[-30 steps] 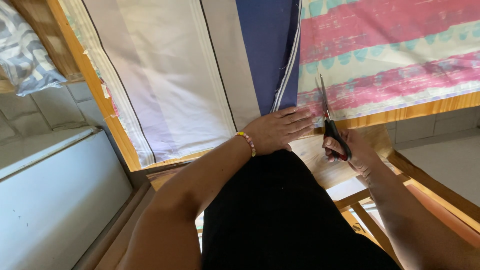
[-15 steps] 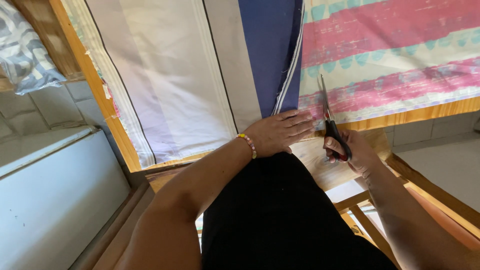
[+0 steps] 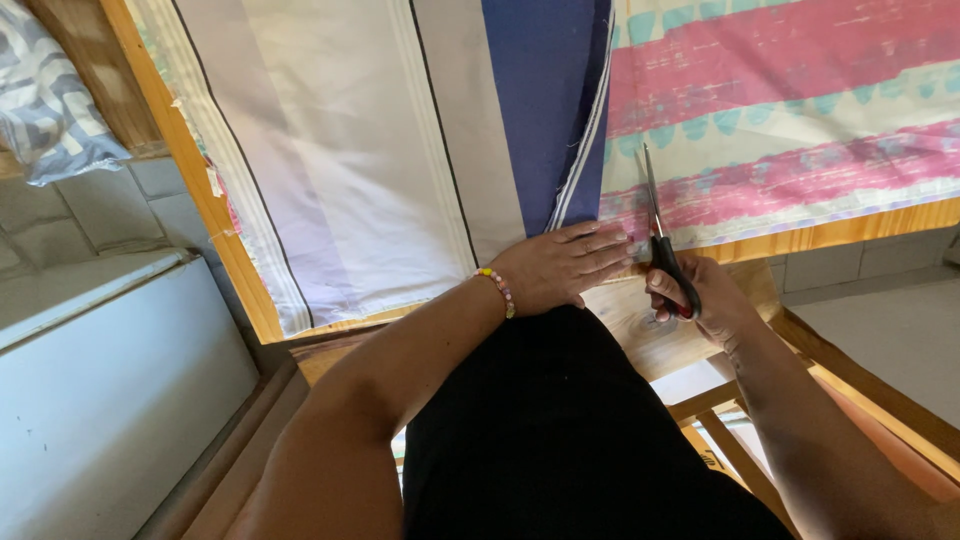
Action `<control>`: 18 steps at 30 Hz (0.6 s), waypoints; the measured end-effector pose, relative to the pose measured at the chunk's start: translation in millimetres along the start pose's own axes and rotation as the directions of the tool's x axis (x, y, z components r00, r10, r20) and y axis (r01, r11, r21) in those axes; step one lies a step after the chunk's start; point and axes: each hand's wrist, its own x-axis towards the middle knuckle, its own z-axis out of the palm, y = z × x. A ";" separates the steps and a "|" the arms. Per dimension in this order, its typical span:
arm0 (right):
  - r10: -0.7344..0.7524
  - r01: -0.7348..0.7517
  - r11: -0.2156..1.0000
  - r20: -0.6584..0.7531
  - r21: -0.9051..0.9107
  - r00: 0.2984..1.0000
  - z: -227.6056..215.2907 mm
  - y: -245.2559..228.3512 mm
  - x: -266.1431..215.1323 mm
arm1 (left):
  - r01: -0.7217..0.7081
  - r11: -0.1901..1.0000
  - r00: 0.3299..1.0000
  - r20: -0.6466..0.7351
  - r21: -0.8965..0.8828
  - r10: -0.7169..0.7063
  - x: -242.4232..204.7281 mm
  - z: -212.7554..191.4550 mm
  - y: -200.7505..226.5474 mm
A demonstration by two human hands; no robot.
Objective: The person uses scissors to cut a large piece of patterned fabric laid out on a wooden table. They follow a marked line, cutting through multiple layers of the material. The person adjusts the fabric and continues cutting along the edge to separate a section.
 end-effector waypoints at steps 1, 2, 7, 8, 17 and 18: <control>0.001 -0.001 1.000 -0.001 0.000 1.000 -4.2 5.8 3.9 | 0.000 1.000 1.000 0.000 -0.001 0.000 0.2 -0.4 0.1; 0.005 -0.005 1.000 0.006 -0.004 1.000 -8.5 11.5 7.7 | 0.002 1.000 1.000 -0.004 -0.009 -0.002 0.4 -0.8 0.2; 0.030 -0.031 0.999 -0.016 -0.022 0.999 -8.6 10.2 11.7 | -0.001 1.000 1.000 -0.006 -0.001 0.001 -0.3 -3.4 0.4; 0.030 -0.030 0.999 -0.023 -0.031 0.999 -8.1 8.5 11.2 | 0.003 1.000 1.000 -0.002 -0.007 -0.003 -0.8 -2.7 0.9; 0.023 -0.025 0.998 -0.055 -0.049 0.998 -9.6 11.5 15.3 | 0.001 1.000 1.000 0.021 -0.005 -0.001 -1.5 -3.3 -1.0; 0.033 -0.034 0.999 -0.046 -0.038 0.998 -7.5 9.3 15.5 | 0.003 1.000 1.000 0.022 -0.006 -0.002 -0.9 -6.9 -1.1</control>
